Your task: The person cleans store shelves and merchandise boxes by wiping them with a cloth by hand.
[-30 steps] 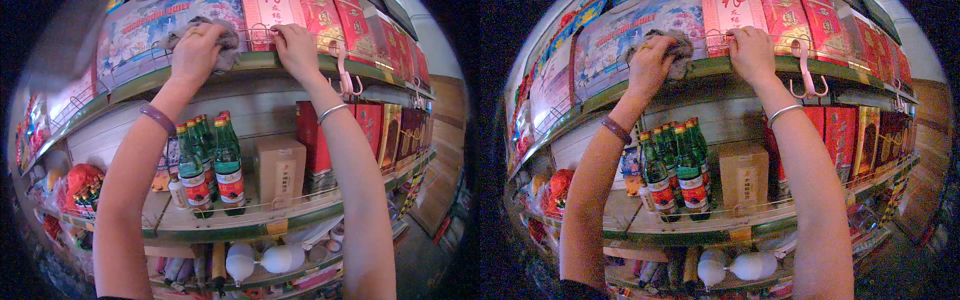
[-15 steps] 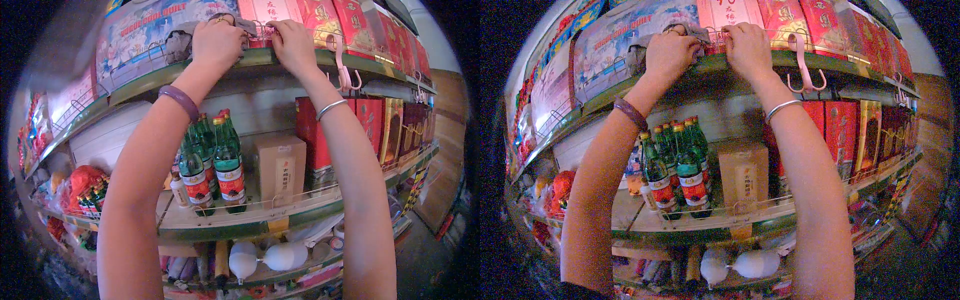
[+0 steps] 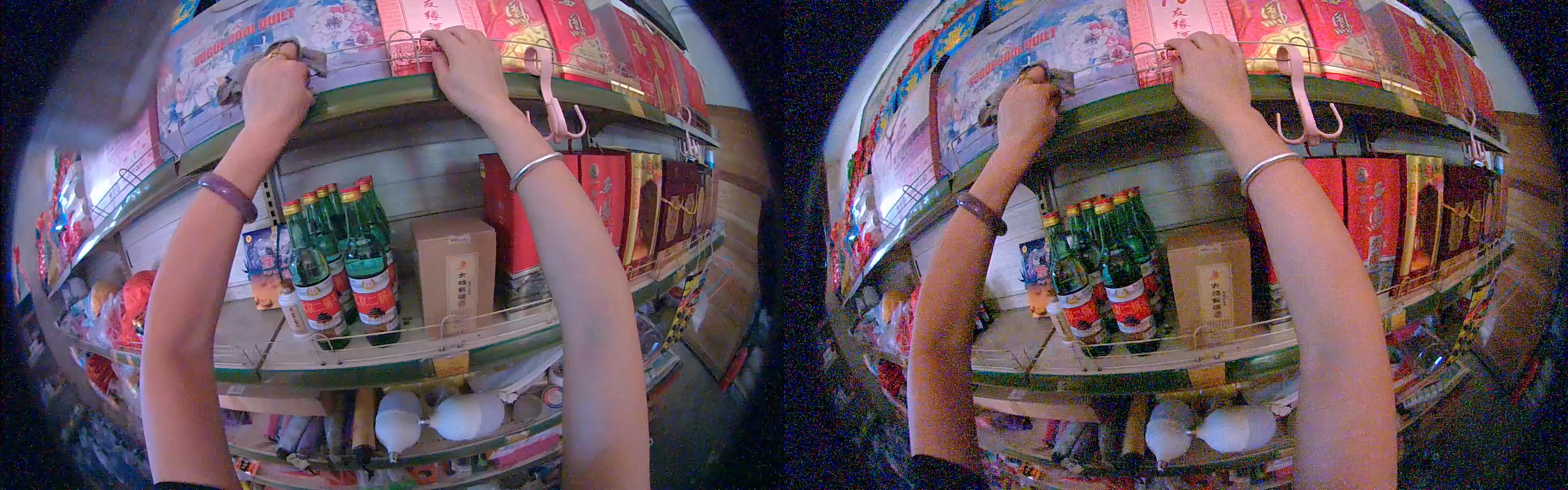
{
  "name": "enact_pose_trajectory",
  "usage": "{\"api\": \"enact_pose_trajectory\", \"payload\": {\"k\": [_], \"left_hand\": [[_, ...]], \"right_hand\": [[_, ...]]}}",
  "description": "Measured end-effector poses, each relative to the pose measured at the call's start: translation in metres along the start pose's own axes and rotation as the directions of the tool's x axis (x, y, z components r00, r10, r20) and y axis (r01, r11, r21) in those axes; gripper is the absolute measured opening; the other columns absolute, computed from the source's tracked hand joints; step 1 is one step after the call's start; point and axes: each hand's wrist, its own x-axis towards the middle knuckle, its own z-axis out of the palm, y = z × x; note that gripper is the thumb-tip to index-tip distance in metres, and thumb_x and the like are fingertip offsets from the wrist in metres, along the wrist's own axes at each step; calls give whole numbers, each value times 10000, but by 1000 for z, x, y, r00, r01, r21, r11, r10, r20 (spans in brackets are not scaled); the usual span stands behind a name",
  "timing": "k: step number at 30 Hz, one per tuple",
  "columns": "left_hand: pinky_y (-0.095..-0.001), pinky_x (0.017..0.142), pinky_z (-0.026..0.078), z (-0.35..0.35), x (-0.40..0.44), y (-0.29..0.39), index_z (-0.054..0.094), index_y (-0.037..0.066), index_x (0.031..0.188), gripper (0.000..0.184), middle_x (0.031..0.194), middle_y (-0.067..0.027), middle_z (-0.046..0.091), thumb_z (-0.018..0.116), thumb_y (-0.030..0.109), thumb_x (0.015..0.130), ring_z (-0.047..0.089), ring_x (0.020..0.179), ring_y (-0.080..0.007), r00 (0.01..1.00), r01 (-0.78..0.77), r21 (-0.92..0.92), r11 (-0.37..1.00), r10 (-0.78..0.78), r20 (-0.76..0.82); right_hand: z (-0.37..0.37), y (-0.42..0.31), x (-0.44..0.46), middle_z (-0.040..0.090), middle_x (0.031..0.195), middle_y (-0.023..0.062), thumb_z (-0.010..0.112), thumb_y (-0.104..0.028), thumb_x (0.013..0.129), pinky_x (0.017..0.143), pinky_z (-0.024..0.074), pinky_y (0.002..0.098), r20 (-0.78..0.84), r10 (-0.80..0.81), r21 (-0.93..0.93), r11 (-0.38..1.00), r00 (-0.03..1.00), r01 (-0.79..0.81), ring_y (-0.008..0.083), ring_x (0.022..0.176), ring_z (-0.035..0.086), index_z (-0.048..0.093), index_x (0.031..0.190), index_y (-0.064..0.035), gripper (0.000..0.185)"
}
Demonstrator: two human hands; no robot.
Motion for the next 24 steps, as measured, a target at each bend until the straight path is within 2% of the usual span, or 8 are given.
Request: {"api": "enact_pose_trajectory", "payload": {"k": [3, 4, 7, 12, 15, 17, 19, 24], "left_hand": [[-422, 730, 484, 8, 8, 14, 666, 67, 757, 125, 867, -122, 562, 579, 155, 741, 581, 824, -322, 999, -24, -74, 997, 21, -31], [-403, 752, 485, 8, 11, 25, 664, 16, 687, 98, 868, -145, 602, 588, 68, 653, 607, 820, -316, 992, -36, -176, 984, 14, -124], [-390, 759, 495, 6, 25, 58, 672, 18, 722, 125, 883, -157, 613, 580, 50, 644, 615, 835, -311, 978, -126, -250, 960, 78, -194], [-385, 753, 500, 4, 24, 60, 679, 43, 738, 131, 910, -145, 612, 568, 76, 676, 618, 845, -297, 980, -142, -139, 980, 120, -157], [-382, 746, 503, 16, 7, 9, 682, 64, 745, 129, 881, -127, 605, 571, 89, 685, 613, 850, -297, 977, -160, -71, 985, 148, -155], [-417, 745, 486, 18, -12, -34, 652, 94, 806, 123, 904, -122, 578, 581, 177, 750, 587, 836, -326, 973, -182, -106, 977, 164, -160], [-420, 732, 484, 1, -25, -44, 649, 99, 806, 121, 890, -116, 573, 580, 187, 759, 582, 832, -325, 996, -88, -15, 996, 88, -26], [-410, 728, 482, 20, -5, -14, 645, 74, 767, 123, 836, -118, 557, 592, 183, 748, 579, 826, -319, 985, -106, -80, 991, 93, -148]], "right_hand": [[3, -1, 0, 602, 962, 117, 555, -156, 766, 851, 421, 427, -18, -10, -17, 1000, 1000, 9, 291, 947, 555, 617, 1030, -109, 276], [3, 0, 0, 601, 963, 116, 556, -157, 766, 851, 422, 425, -9, 0, -25, 1000, 1000, 0, 290, 949, 554, 616, 1031, -108, 276], [2, -1, 1, 598, 963, 116, 563, -145, 760, 842, 430, 423, -41, -28, -9, 1000, 999, 27, 295, 940, 554, 610, 1029, -104, 276], [-3, 5, 2, 599, 978, 119, 556, -121, 755, 832, 439, 432, 25, -58, 31, 998, 998, 57, 307, 952, 551, 606, 1036, -105, 286], [-4, 4, 2, 601, 977, 121, 549, -115, 755, 836, 439, 429, 30, -71, 42, 997, 997, 69, 308, 953, 551, 606, 1039, -103, 289], [-6, 6, 2, 602, 976, 123, 546, -114, 754, 840, 439, 427, 22, -77, 42, 996, 997, 76, 308, 954, 551, 604, 1043, -101, 295], [-4, 6, 1, 601, 977, 126, 544, -115, 753, 844, 438, 425, 15, -79, 39, 996, 997, 78, 306, 957, 551, 601, 1051, -98, 304], [1, 4, -1, 598, 982, 129, 549, -118, 748, 852, 436, 424, -33, -73, 11, 997, 997, 73, 305, 960, 549, 599, 1057, -96, 313]]}}
